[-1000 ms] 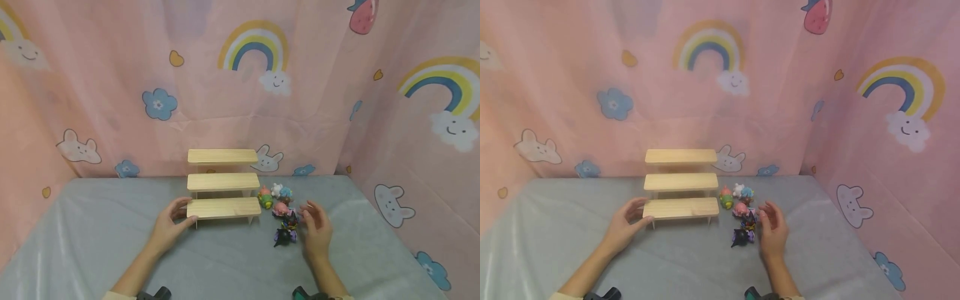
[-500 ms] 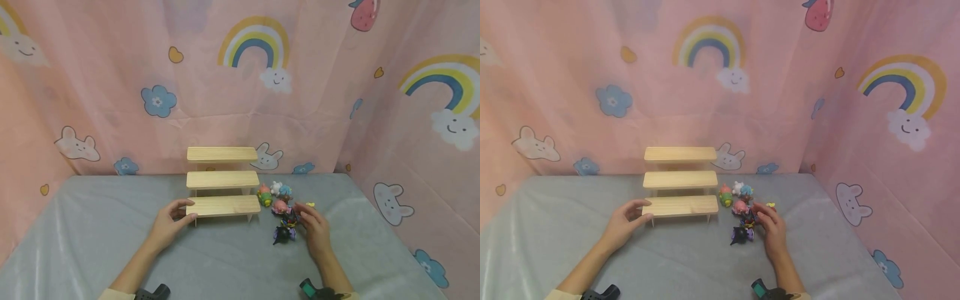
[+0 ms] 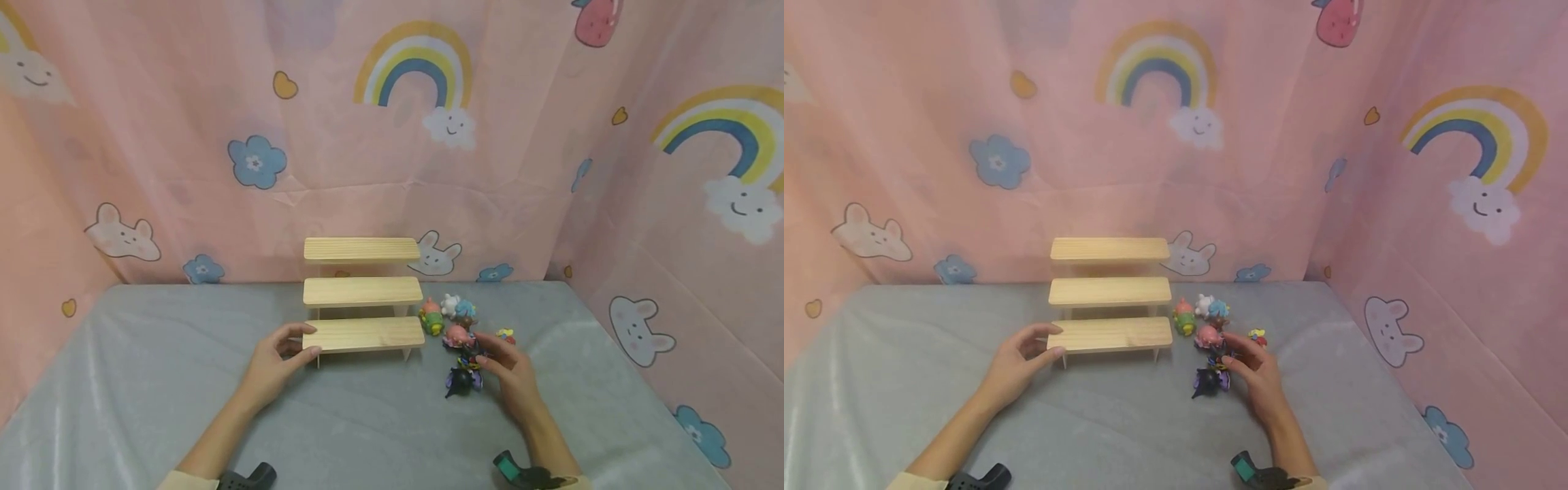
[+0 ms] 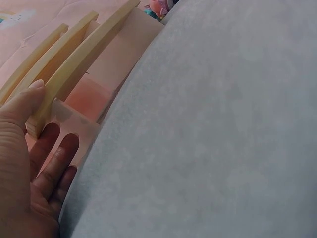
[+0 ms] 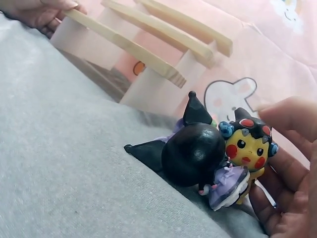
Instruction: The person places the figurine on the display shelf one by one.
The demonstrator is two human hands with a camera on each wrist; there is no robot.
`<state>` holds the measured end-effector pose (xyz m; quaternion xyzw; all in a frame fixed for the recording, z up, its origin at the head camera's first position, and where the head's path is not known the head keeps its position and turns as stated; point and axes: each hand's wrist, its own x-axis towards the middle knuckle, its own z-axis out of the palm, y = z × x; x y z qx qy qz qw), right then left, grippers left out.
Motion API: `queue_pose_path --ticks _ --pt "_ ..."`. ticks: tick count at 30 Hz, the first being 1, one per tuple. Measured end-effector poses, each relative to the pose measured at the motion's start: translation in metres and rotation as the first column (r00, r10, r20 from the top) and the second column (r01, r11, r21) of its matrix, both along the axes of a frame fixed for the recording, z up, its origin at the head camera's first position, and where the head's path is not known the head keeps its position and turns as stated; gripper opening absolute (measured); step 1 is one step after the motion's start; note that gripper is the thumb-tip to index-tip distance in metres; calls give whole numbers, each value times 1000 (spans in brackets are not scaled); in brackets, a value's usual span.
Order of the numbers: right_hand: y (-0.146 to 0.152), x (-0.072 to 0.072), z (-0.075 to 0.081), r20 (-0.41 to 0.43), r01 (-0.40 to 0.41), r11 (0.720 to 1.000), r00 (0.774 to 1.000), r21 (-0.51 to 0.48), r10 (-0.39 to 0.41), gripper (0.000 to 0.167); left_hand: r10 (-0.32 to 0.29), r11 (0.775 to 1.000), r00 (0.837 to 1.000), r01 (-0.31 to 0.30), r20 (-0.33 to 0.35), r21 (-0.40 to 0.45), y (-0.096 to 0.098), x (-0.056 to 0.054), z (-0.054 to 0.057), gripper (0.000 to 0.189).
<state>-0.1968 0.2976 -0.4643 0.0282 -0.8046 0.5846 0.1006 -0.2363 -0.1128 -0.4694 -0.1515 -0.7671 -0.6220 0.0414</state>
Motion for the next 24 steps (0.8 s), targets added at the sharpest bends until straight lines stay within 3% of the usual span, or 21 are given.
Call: queue_pose_path --ticks 9,24 --pt "0 0 -1 -16 -48 999 999 -13 48 45 5 1000 1000 -5 -11 -8 -1 0 -1 32" --pt "-6 -3 0 68 109 994 992 6 -109 47 4 1000 1000 -4 16 -9 0 -1 0 33"
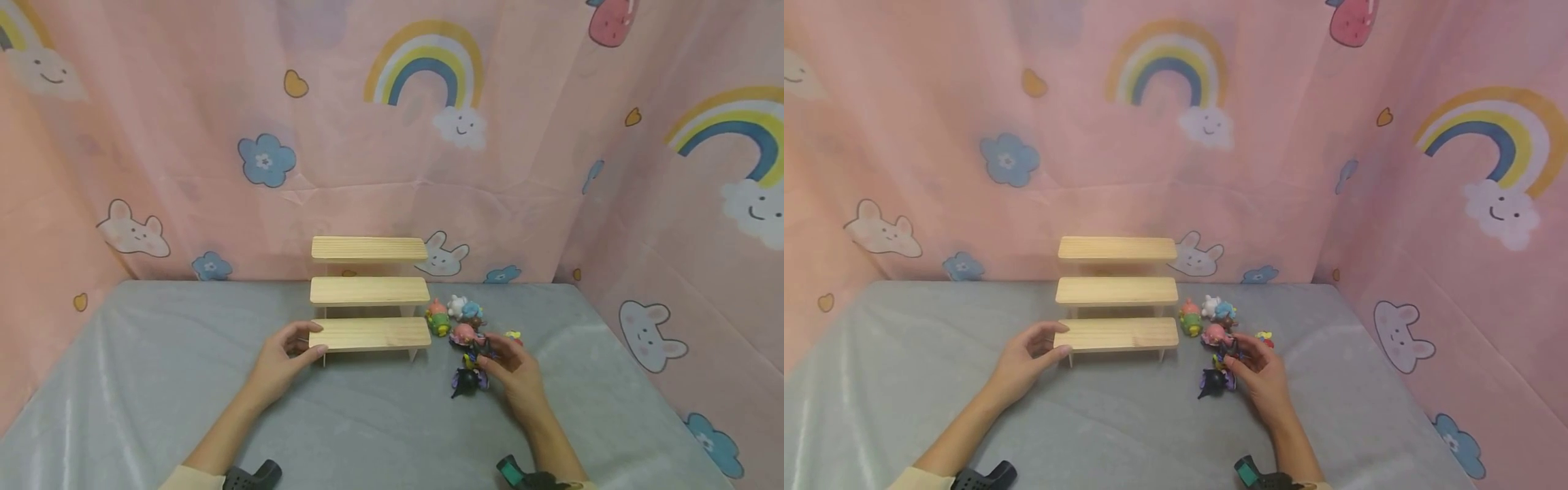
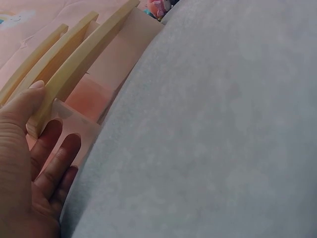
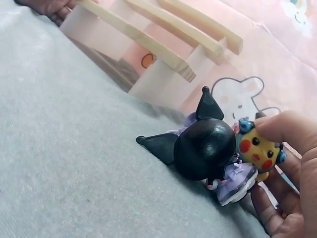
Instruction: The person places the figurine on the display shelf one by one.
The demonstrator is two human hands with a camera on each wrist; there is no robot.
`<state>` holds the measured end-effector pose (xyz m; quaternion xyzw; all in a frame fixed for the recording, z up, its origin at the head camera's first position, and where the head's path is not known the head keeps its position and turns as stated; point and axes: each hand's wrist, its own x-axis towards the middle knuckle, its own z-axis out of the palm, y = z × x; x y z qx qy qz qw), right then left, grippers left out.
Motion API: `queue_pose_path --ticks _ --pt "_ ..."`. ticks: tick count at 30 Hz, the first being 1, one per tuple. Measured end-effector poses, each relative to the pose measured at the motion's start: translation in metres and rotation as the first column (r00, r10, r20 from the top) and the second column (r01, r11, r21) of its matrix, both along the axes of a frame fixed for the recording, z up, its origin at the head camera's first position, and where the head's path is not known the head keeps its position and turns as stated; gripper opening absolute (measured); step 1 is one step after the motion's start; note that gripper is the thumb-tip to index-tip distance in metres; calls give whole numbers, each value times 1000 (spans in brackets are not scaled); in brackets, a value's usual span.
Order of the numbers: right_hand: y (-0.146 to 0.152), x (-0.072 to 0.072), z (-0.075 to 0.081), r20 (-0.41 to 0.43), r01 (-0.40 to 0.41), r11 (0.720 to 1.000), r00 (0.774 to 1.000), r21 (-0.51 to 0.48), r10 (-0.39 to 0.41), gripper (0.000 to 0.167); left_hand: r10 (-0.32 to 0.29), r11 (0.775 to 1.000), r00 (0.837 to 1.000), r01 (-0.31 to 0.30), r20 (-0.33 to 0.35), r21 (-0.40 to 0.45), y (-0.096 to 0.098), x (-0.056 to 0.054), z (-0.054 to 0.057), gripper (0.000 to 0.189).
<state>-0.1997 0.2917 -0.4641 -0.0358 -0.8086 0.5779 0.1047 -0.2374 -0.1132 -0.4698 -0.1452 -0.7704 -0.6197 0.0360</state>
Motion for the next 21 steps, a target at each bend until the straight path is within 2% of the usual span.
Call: queue_pose_path --ticks 8,21 --pt "2 2 -2 -88 -55 998 995 -14 54 38 -1 1000 1000 1 7 -7 1 0 1 34" --pt "4 0 -5 -114 -73 997 991 22 75 38 -1 1000 1000 1 -3 -20 0 -1 0 33"
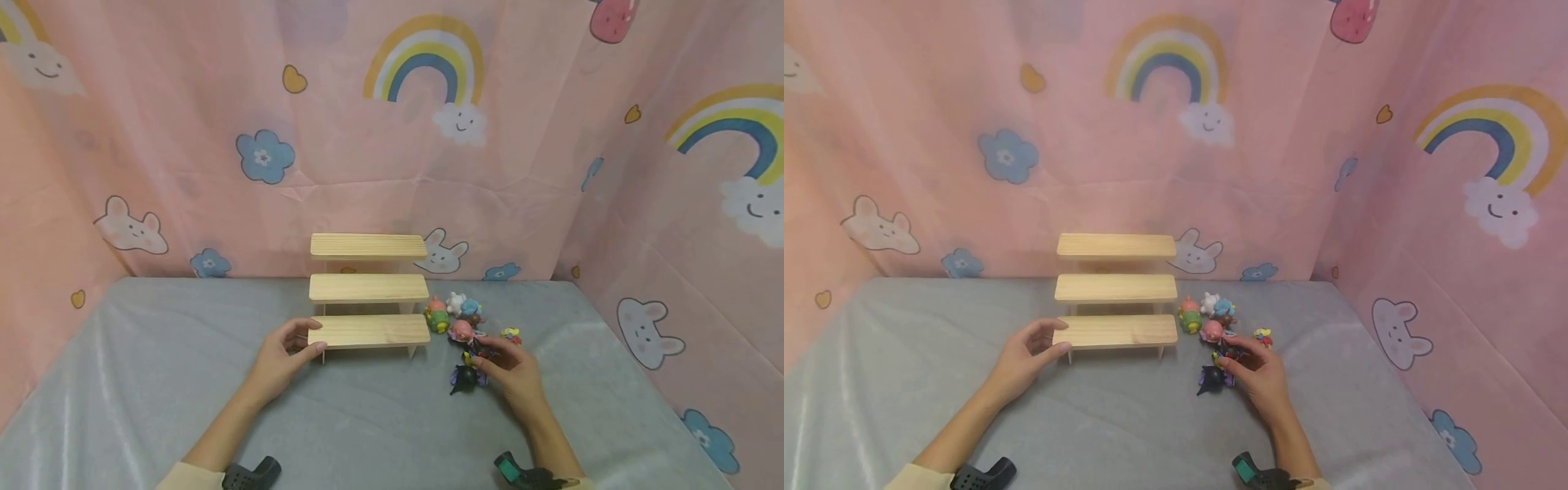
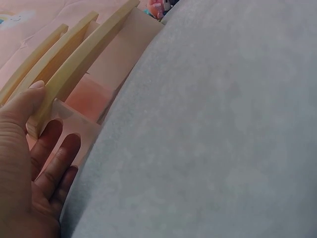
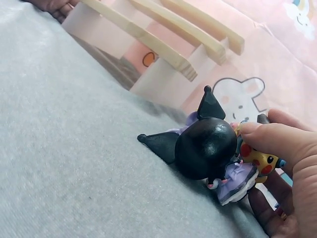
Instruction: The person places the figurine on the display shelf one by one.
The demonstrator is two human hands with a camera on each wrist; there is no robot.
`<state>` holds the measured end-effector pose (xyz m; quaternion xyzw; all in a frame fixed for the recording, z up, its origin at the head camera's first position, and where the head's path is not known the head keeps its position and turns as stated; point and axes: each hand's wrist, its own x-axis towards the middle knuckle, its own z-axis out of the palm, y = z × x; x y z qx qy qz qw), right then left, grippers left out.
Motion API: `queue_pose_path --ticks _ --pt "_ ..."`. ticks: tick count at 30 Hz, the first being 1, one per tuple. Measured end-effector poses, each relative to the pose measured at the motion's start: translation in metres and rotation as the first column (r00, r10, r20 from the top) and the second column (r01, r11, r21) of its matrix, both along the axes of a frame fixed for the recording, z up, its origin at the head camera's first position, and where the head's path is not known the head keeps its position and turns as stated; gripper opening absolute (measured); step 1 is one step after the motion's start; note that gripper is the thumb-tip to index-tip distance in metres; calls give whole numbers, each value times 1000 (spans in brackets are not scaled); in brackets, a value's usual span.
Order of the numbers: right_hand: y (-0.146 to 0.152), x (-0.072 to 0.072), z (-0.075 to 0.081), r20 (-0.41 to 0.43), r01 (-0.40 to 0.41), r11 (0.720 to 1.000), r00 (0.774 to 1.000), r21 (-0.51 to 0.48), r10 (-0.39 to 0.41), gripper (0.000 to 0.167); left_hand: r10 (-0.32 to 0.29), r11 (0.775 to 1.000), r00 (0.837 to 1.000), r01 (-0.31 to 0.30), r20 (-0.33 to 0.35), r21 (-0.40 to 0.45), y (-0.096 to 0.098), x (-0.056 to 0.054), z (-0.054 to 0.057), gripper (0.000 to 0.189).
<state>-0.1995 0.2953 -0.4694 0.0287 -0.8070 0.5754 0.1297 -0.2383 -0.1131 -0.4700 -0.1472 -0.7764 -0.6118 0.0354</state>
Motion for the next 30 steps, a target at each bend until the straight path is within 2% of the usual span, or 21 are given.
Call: queue_pose_path --ticks 10,18,23,30 --pt "0 1 0 24 35 998 999 -52 -33 39 3 1000 1000 -3 5 -15 0 1 1 34" --pt "2 0 0 52 79 996 996 -44 -77 40 1 1000 1000 -1 4 -15 1 1 0 33" --pt "2 -1 0 83 125 989 990 -85 -118 40 -5 1000 1000 5 5 -3 1 0 -1 33" --pt "0 -1 4 134 179 981 977 -74 -168 38 -1 1000 1000 1 -7 3 0 0 -2 33"
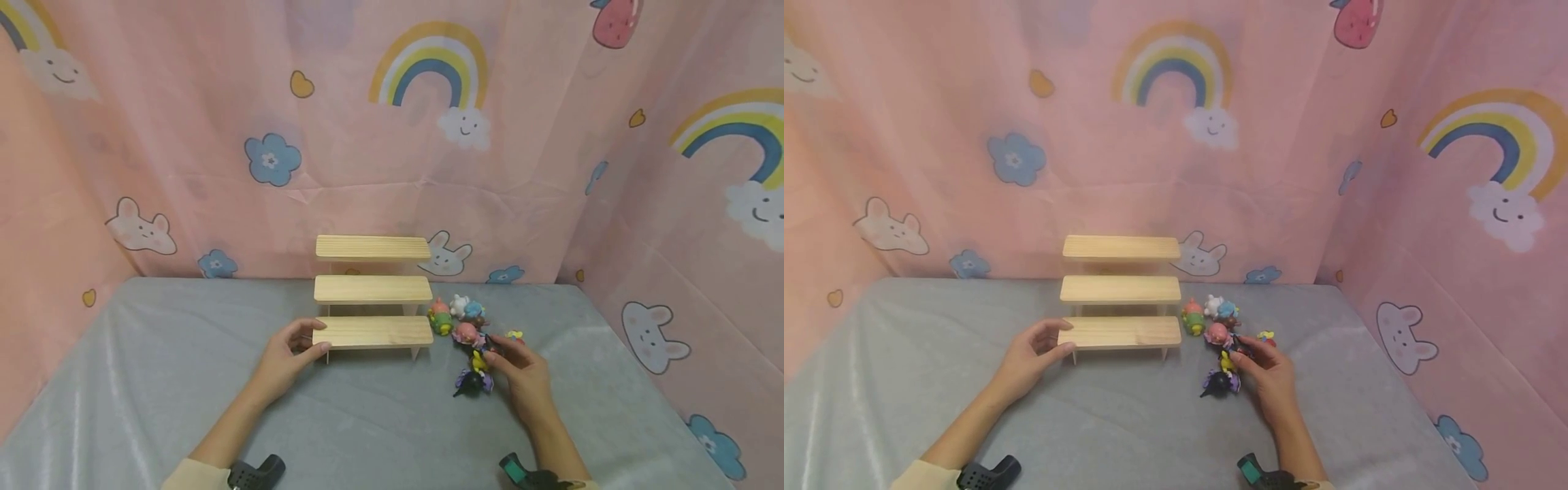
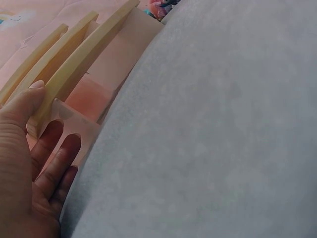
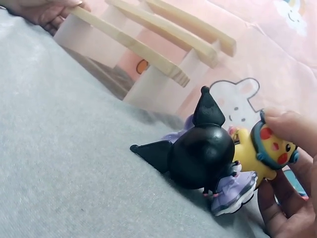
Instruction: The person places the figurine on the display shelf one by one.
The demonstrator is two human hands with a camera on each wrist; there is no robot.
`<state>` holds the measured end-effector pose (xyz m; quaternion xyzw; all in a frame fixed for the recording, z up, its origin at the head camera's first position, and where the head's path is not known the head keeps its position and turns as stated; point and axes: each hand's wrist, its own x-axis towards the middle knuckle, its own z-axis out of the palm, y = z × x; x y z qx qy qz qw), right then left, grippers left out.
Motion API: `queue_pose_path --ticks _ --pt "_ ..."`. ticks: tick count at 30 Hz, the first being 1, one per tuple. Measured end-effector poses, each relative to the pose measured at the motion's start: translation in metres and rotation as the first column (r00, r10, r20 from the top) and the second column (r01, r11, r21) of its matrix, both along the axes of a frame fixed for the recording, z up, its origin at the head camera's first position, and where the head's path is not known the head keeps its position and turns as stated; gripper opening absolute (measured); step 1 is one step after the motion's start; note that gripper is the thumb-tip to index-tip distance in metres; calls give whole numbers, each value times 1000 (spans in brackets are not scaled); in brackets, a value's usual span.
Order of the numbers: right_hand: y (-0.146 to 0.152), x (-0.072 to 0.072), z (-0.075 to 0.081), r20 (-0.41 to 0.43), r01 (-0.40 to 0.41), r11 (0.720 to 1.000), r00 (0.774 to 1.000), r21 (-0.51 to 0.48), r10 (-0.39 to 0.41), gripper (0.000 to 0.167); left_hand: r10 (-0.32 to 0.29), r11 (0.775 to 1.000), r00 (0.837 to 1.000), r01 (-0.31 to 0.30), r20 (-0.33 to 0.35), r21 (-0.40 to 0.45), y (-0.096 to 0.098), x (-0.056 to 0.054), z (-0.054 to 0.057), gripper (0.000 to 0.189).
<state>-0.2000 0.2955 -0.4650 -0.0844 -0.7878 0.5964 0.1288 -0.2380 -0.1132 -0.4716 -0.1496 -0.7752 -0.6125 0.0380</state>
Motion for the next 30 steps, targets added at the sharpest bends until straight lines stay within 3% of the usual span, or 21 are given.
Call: queue_pose_path --ticks 4,9,15,19,23,30 --pt "-1 1 3 -40 -15 991 999 -136 10 29 -2 1000 1000 2 -10 -1 -1 0 -1 33" --pt "-2 2 6 -130 -84 930 991 -359 40 25 -6 1000 1000 6 -18 -9 -1 -1 -1 32" --pt "-4 3 13 -137 -99 896 990 -433 43 28 -1 1000 1000 1 -9 -13 -1 -1 0 33" --pt "-6 4 17 -186 -138 873 981 -469 55 30 2 1000 1000 -2 -8 -12 -1 -1 1 33" --pt "-10 4 22 -192 -141 880 980 -454 58 31 1 1000 1000 -2 -7 -15 -1 1 2 33" --pt "-20 6 37 -121 -78 944 992 -321 41 23 4 1000 1000 -4 3 -9 -1 0 3 34"
